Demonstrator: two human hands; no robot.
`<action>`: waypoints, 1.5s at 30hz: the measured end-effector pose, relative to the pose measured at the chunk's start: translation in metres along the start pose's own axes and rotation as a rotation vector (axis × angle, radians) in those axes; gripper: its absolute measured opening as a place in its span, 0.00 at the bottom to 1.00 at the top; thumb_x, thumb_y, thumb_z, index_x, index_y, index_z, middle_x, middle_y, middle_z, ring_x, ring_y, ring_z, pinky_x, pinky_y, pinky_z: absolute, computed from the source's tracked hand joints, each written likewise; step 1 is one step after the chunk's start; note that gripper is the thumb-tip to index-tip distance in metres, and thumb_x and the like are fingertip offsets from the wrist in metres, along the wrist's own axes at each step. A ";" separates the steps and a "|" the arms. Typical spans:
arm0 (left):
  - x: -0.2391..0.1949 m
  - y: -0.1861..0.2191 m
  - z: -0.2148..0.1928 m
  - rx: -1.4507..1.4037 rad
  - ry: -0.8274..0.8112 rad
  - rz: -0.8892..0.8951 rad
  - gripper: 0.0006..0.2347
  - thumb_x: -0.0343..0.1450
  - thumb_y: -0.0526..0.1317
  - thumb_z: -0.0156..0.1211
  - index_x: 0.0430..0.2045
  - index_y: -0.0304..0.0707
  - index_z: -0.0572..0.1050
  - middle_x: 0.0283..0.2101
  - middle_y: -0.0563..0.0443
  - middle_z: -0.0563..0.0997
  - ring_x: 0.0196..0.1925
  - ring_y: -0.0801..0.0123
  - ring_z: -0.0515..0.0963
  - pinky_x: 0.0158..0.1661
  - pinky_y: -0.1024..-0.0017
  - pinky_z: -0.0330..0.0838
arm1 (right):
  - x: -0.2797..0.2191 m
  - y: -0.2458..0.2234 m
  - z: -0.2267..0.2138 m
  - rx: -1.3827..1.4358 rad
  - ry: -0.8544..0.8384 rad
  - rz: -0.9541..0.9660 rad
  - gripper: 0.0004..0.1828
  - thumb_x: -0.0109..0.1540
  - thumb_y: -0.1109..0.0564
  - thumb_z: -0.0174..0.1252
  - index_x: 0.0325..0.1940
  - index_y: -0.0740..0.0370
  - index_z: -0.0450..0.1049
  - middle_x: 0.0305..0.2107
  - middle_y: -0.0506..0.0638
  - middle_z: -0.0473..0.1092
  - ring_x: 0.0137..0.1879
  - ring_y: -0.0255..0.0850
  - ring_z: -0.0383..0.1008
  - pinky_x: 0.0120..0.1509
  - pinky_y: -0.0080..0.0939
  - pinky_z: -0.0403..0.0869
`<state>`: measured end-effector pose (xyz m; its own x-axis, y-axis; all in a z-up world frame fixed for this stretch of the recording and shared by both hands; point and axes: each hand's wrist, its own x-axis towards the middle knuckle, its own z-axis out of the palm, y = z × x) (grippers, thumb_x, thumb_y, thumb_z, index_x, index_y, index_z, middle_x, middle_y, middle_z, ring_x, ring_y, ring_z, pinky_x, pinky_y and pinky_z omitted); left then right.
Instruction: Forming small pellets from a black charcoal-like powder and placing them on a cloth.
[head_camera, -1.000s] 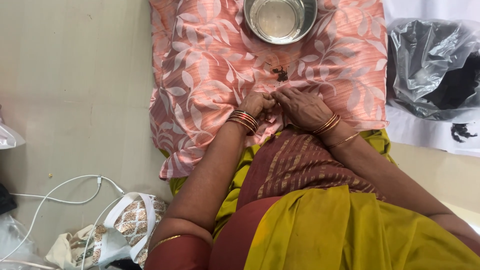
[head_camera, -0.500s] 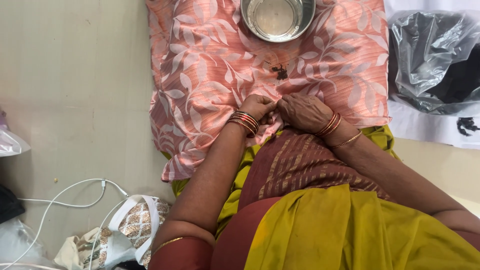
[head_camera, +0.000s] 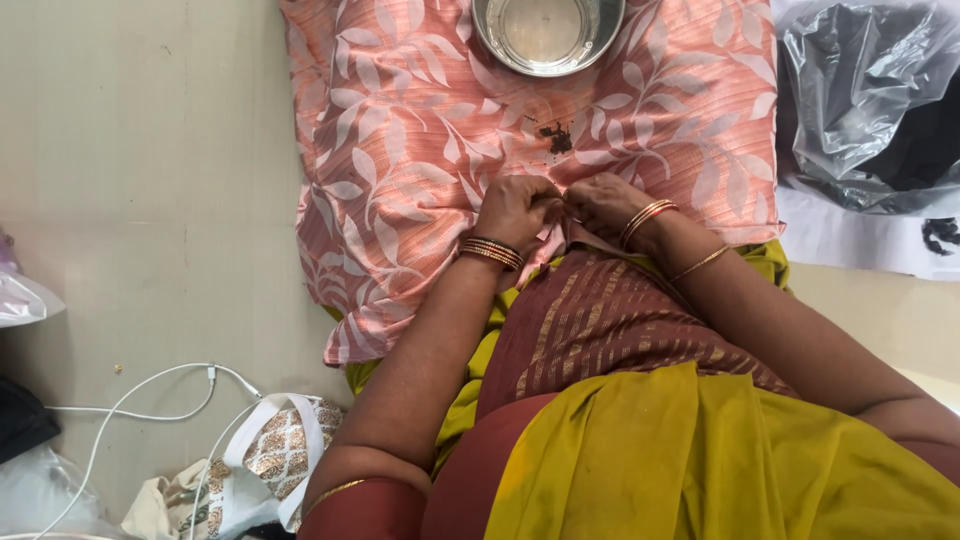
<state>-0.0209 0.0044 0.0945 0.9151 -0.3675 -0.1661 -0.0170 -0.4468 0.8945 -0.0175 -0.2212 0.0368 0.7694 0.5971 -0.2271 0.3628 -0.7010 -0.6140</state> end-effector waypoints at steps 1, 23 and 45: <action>0.000 0.003 -0.001 0.029 0.020 0.014 0.04 0.67 0.31 0.67 0.32 0.39 0.85 0.35 0.47 0.87 0.33 0.70 0.86 0.39 0.70 0.83 | -0.002 -0.028 -0.019 0.599 -0.024 0.395 0.13 0.69 0.53 0.48 0.31 0.58 0.68 0.19 0.41 0.58 0.22 0.34 0.55 0.23 0.37 0.61; 0.023 -0.054 0.014 -0.772 -0.200 -0.488 0.06 0.73 0.31 0.58 0.27 0.26 0.79 0.20 0.45 0.80 0.16 0.66 0.76 0.16 0.69 0.68 | -0.013 -0.080 -0.038 -0.480 0.138 -0.166 0.30 0.59 0.55 0.58 0.64 0.68 0.66 0.55 0.60 0.69 0.60 0.52 0.72 0.56 0.47 0.75; 0.002 -0.010 0.019 0.174 0.097 0.100 0.04 0.72 0.31 0.62 0.35 0.36 0.83 0.34 0.45 0.86 0.31 0.69 0.86 0.34 0.71 0.84 | -0.001 -0.051 -0.026 -0.048 0.203 0.184 0.15 0.65 0.49 0.55 0.37 0.64 0.75 0.31 0.60 0.75 0.38 0.54 0.77 0.44 0.55 0.75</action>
<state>-0.0261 -0.0072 0.0769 0.9397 -0.3406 -0.0315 -0.1717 -0.5492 0.8179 -0.0230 -0.1960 0.0881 0.9125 0.3711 -0.1723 0.2281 -0.8111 -0.5386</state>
